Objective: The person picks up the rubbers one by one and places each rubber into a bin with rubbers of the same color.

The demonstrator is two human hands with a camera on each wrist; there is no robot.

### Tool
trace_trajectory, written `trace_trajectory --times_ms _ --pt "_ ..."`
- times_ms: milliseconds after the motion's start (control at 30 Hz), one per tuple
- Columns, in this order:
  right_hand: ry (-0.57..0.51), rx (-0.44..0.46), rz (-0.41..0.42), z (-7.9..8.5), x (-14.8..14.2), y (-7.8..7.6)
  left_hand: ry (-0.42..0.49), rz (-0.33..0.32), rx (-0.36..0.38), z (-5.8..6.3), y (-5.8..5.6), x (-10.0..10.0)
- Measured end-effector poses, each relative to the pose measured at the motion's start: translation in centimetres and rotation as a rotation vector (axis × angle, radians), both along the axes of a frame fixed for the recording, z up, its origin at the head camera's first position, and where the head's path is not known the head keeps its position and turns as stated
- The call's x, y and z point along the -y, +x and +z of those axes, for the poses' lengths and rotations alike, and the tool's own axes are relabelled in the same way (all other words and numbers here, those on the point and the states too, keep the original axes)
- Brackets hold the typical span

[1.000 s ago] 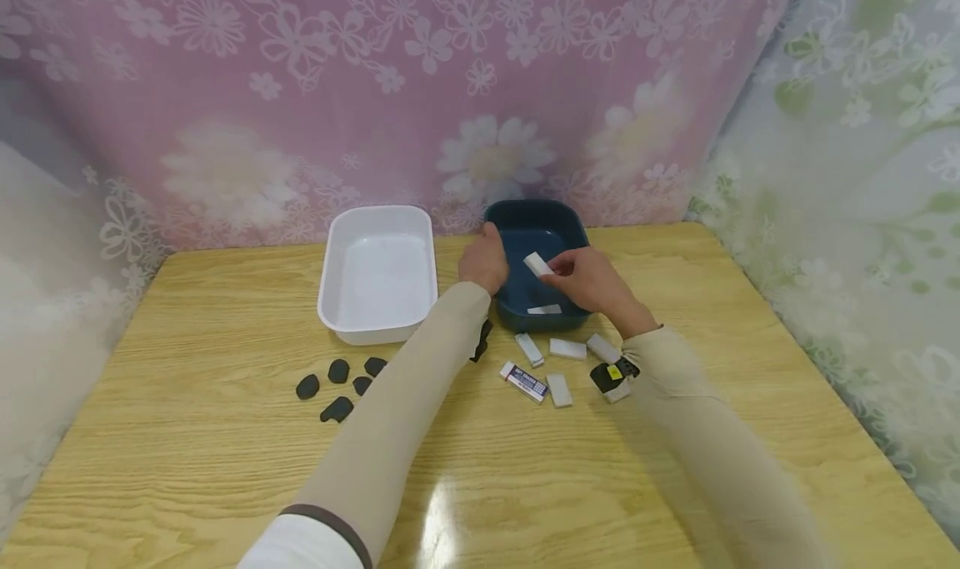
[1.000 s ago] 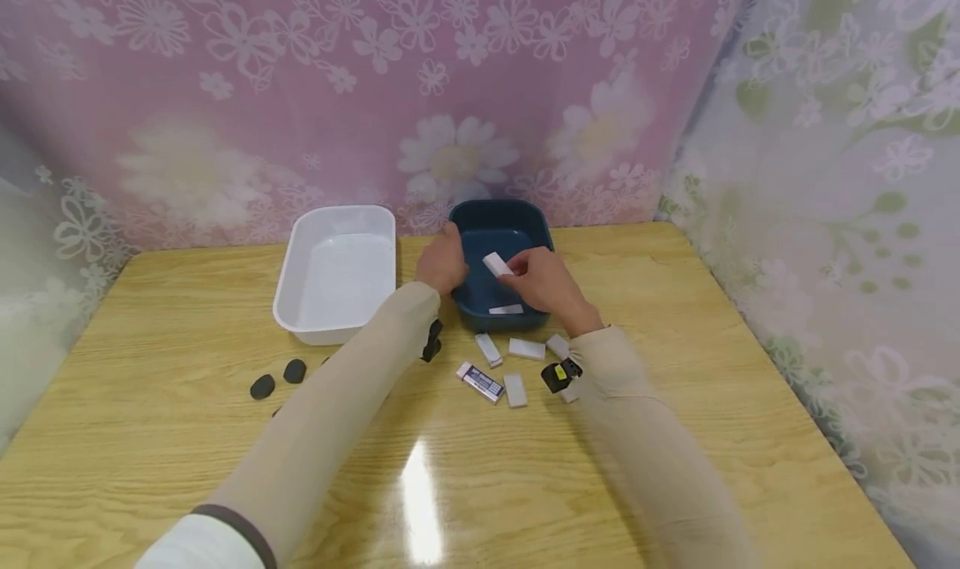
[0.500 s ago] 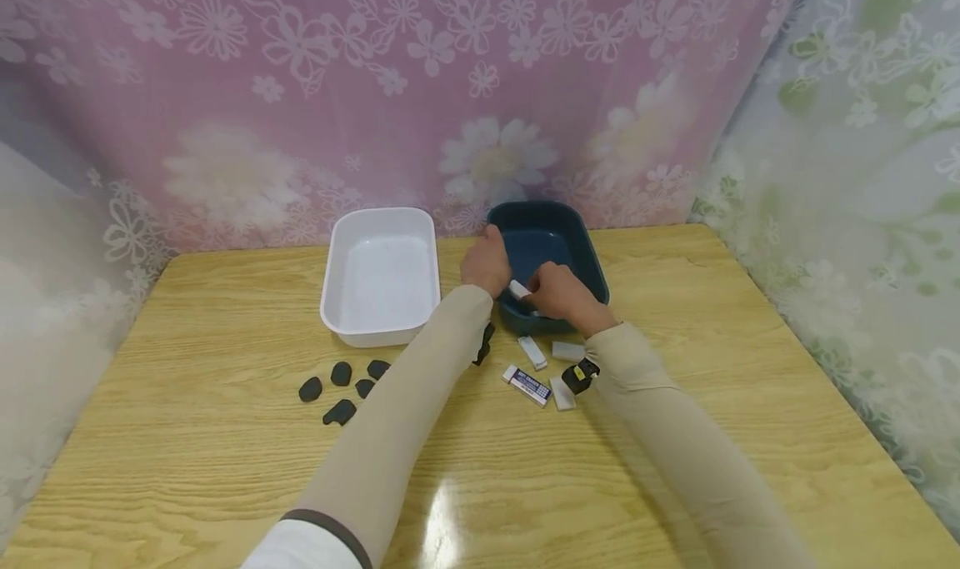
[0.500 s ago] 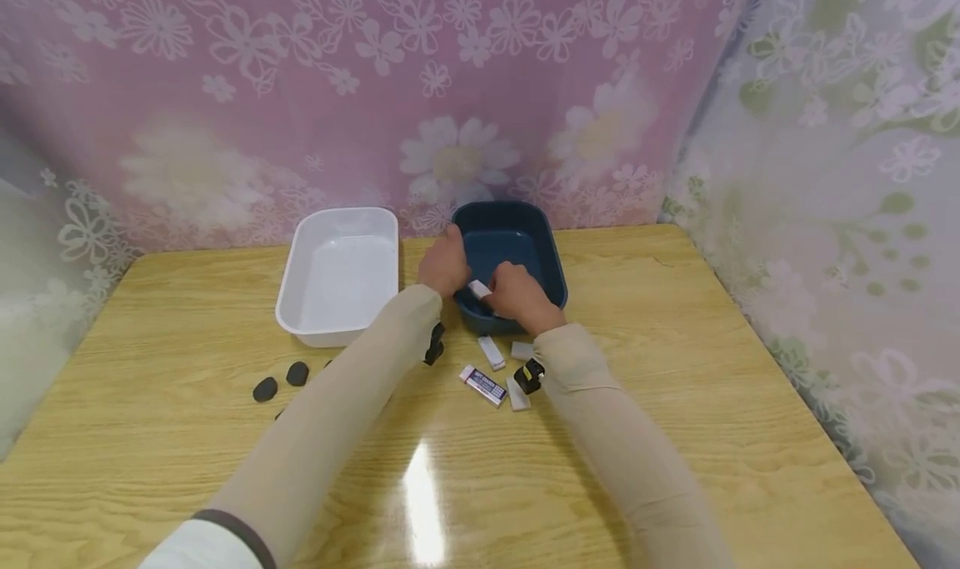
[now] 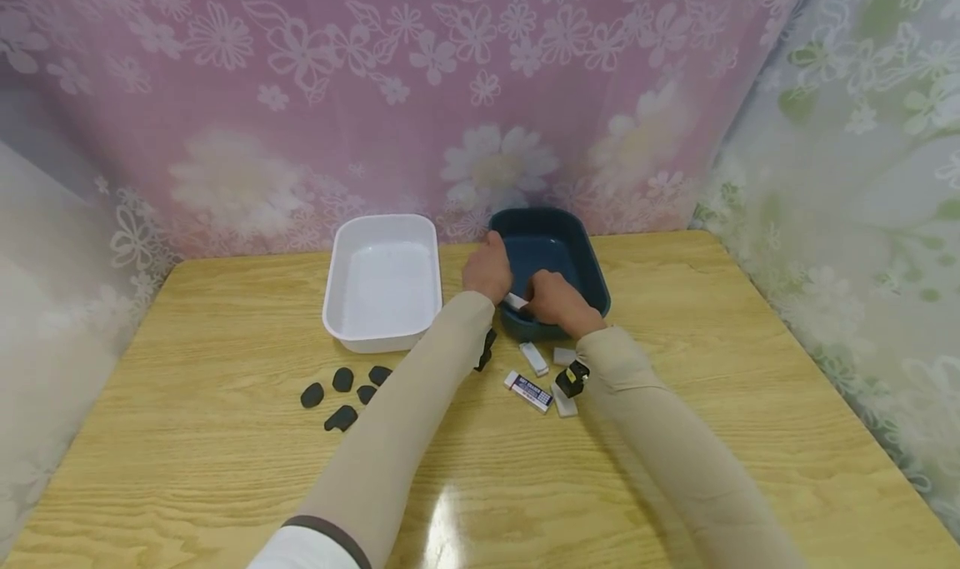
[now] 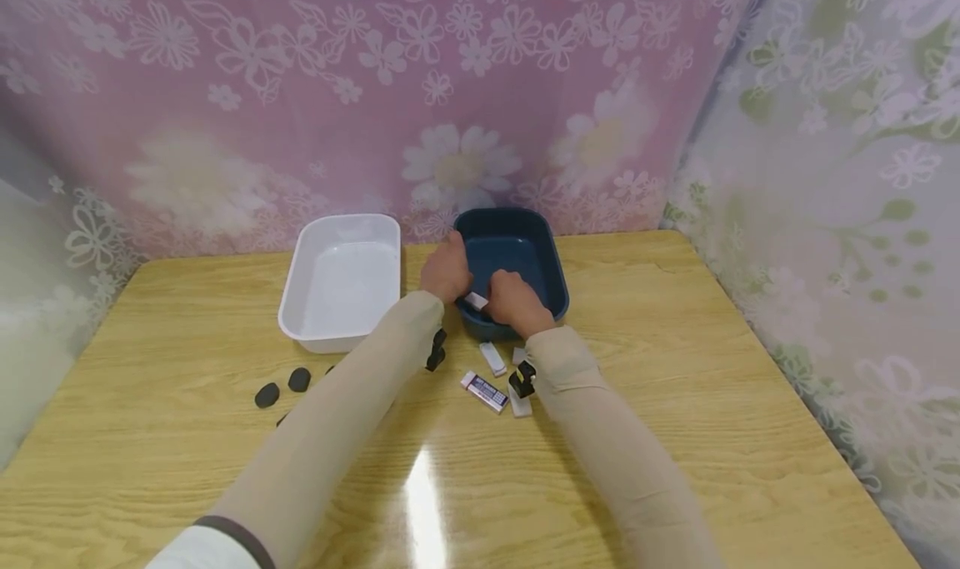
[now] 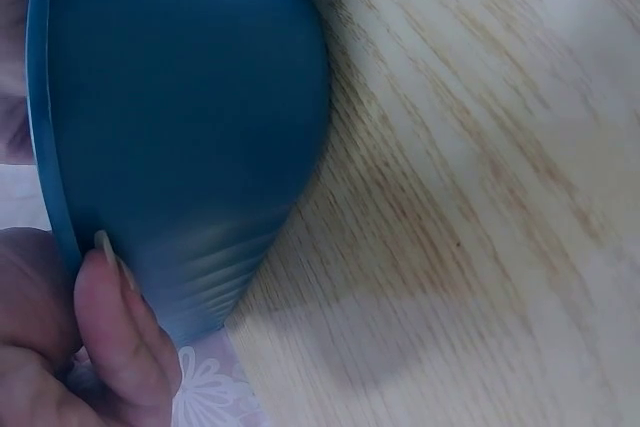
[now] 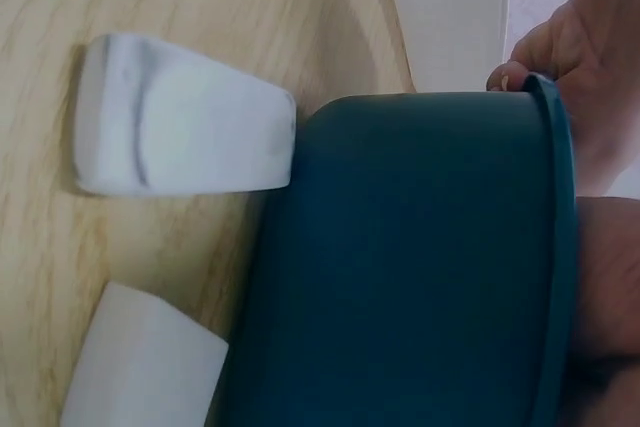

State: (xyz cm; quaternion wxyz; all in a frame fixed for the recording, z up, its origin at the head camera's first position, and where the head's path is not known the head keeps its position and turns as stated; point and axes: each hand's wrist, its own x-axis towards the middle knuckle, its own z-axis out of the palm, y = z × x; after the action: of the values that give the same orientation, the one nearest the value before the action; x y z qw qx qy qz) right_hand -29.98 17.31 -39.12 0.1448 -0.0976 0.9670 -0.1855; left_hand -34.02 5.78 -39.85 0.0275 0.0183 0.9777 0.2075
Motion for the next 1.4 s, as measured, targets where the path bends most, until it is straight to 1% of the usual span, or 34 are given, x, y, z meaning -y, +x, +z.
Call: trace_trajectory --times_ms 200,300,367,467,600,733,900,1033,1200,1300,1400 --pt "0.015 0.016 0.003 -0.4 -0.3 0.2 0.014 -0.002 0.004 -0.3 0.2 -0.2" --pt "0.016 0.017 0.006 -0.1 -0.3 0.3 0.013 -0.008 0.005 -0.4 0.3 -0.2" --pt "0.006 0.0 0.006 0.2 -0.4 0.5 0.012 -0.012 0.008 -0.4 0.3 -0.2" --pt "-0.032 -0.047 0.004 0.8 -0.8 1.0 0.015 -0.013 0.012 -0.4 0.3 -0.1" --pt "-0.121 -0.121 -0.008 1.5 -1.8 2.0 0.018 -0.005 0.012 -0.4 0.3 0.0" --pt "-0.201 -0.217 -0.009 2.1 -3.3 3.4 0.015 0.002 0.007 -0.4 0.3 0.0" --pt "-0.255 -0.333 -0.03 2.5 -5.2 5.2 0.025 0.005 0.001 -0.3 0.3 0.2" --pt "-0.292 -0.388 -0.052 2.6 -7.1 6.7 0.031 0.002 0.0 -0.1 0.4 0.3" --pt "-0.291 -0.38 -0.081 2.1 -9.5 8.6 0.032 0.004 0.003 0.2 0.4 0.3" --pt "-0.268 -0.35 -0.094 1.4 -10.8 9.7 0.035 0.007 0.003 0.3 0.4 0.3" --pt "-0.249 -0.291 -0.094 0.7 -11.8 10.6 0.033 0.01 0.001 0.2 0.3 0.2"
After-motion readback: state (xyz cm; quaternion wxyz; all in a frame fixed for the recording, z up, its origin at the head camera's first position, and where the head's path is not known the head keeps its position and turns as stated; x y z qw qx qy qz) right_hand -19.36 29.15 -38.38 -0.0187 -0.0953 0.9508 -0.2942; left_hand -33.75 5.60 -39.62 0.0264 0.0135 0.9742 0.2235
